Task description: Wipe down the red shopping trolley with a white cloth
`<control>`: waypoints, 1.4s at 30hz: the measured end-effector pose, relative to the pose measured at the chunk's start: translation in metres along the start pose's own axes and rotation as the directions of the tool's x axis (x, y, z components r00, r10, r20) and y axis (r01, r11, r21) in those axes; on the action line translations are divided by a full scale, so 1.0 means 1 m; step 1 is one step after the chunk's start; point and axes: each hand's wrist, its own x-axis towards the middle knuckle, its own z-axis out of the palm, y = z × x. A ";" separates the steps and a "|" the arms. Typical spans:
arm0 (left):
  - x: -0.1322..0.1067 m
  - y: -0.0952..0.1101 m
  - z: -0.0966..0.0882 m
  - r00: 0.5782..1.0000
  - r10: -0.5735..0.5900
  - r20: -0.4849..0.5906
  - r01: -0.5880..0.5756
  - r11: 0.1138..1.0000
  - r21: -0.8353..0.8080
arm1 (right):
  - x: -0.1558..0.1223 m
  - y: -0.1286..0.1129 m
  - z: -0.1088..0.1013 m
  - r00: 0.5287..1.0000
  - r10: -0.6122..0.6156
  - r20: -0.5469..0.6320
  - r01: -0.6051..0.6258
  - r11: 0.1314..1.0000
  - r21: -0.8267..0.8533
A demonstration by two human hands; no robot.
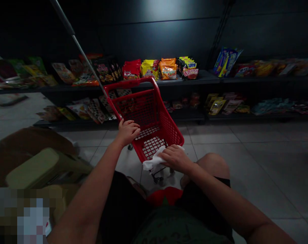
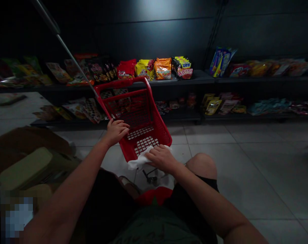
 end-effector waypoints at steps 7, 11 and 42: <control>0.026 0.023 0.004 0.996 -0.012 0.086 0.007 0.999 0.050 | -0.044 0.048 -0.021 0.980 0.173 -0.101 -0.171 0.985 0.028; 0.016 0.076 0.009 0.993 0.057 0.106 -0.056 0.998 -0.006 | -0.028 0.013 -0.012 0.956 0.268 -0.122 -0.263 0.963 0.052; -0.030 0.132 0.027 0.989 0.138 -0.054 -0.134 0.988 0.073 | -0.012 0.003 0.049 -0.164 0.979 0.122 -0.020 -0.127 0.992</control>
